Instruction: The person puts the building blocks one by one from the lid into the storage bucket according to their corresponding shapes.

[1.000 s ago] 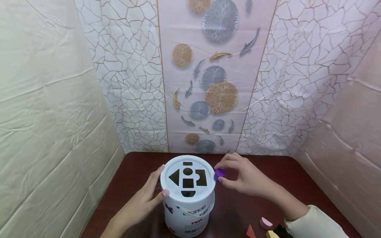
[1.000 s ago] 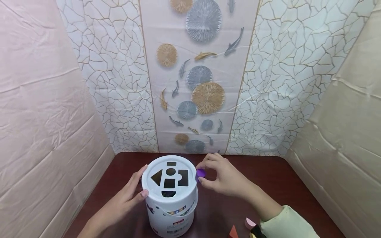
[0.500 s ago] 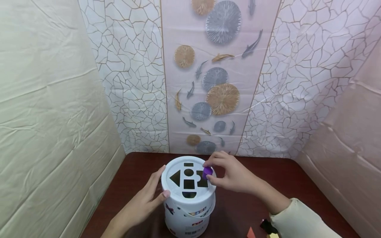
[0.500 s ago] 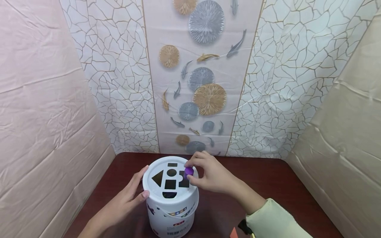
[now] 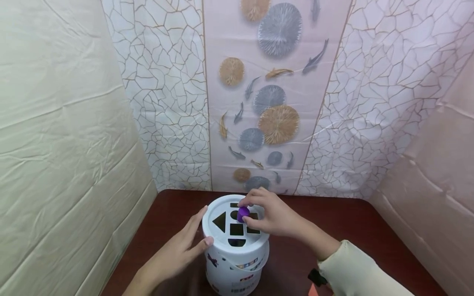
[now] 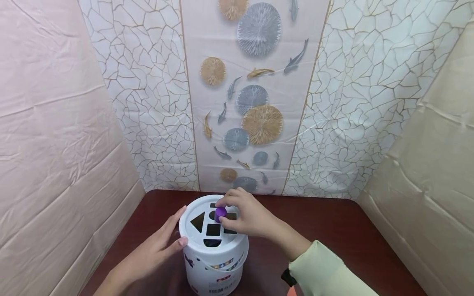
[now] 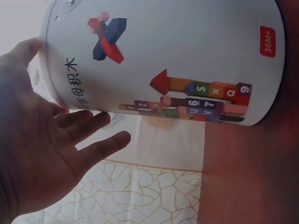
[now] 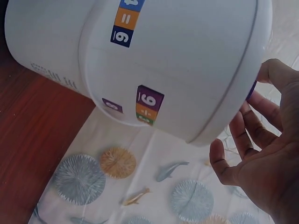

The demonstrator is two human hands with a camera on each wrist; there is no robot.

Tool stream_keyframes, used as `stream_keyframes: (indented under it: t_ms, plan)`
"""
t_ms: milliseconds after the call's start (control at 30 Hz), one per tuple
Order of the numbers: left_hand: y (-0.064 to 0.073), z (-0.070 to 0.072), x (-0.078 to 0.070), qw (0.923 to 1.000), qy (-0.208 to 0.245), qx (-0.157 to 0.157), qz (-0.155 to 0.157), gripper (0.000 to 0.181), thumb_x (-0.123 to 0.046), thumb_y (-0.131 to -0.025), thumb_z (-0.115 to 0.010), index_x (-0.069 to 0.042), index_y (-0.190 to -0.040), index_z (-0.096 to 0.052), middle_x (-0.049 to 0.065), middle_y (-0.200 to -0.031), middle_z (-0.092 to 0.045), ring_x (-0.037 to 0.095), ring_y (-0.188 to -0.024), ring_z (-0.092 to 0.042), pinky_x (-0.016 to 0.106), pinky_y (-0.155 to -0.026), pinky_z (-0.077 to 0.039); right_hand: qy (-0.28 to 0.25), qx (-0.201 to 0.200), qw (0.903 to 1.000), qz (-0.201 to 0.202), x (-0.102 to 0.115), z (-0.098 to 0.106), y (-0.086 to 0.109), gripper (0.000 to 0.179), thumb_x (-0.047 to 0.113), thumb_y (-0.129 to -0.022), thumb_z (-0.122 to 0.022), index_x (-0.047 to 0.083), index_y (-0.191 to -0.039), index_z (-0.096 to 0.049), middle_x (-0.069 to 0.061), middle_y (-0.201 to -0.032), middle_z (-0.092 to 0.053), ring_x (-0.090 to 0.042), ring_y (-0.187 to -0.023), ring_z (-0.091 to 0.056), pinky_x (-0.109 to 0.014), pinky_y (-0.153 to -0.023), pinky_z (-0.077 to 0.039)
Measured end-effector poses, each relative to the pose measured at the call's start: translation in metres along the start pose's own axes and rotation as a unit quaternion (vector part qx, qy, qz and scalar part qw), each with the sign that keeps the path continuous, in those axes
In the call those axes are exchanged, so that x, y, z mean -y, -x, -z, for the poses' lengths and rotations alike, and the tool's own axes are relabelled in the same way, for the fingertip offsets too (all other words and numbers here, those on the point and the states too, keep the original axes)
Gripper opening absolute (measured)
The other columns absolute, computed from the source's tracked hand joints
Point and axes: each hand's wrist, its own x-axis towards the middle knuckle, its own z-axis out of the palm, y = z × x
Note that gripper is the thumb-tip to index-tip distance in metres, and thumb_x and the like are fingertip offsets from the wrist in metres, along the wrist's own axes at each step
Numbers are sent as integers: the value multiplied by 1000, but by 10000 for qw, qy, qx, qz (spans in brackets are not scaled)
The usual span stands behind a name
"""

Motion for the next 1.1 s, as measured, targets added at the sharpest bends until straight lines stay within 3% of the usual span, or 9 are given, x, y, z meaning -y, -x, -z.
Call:
stream_keyframes:
  t_ms: [100, 300, 767, 967, 1100]
  plan:
    - [-2, 6, -4, 9998, -189, 104, 39, 84, -66, -108, -60, -58, -172, -7, -13, -183, -23, 24, -167, -35, 70, -128, -37, 42, -2, 10000, 45, 1, -2, -5, 29, 18, -94, -86, 13, -123, -82, 3, -117, -76, -20, -106, -64, -38, -89, -58]
    - [-4, 13, -7, 9990, -392, 208, -56, 87, -71, -105, -61, -58, -172, -7, -18, -184, -20, 23, -169, -31, 70, -129, -35, 225, 124, 9996, -129, -2, -5, -12, 30, 19, -96, -85, 14, -125, -82, 1, -120, -77, -21, -109, -64, -36, -93, -57]
    - [-6, 19, -8, 9985, -466, 279, -100, 88, -74, -103, -62, -58, -172, -10, -20, -182, -21, 22, -167, -35, 68, -129, -36, 213, 264, 9986, -393, -6, -5, -10, 32, 23, -98, -86, 15, -128, -81, 0, -126, -76, -17, -111, -61, -41, -94, -58]
    - [-5, 19, -6, 9987, -430, 260, -33, 88, -74, -102, -62, -58, -172, -10, -20, -182, -22, 22, -167, -35, 69, -129, -36, 215, 222, 9991, -274, -7, -1, -6, 31, 23, -97, -86, 14, -127, -81, 2, -126, -76, -18, -112, -63, -41, -95, -58]
    - [-3, 18, -4, 9989, -395, 235, 4, 89, -74, -102, -62, -58, -172, -10, -20, -182, -22, 22, -167, -35, 70, -129, -36, 194, 80, 9995, -232, -9, 3, 1, 30, 21, -97, -86, 13, -126, -81, 2, -124, -76, -19, -108, -62, -38, -89, -56]
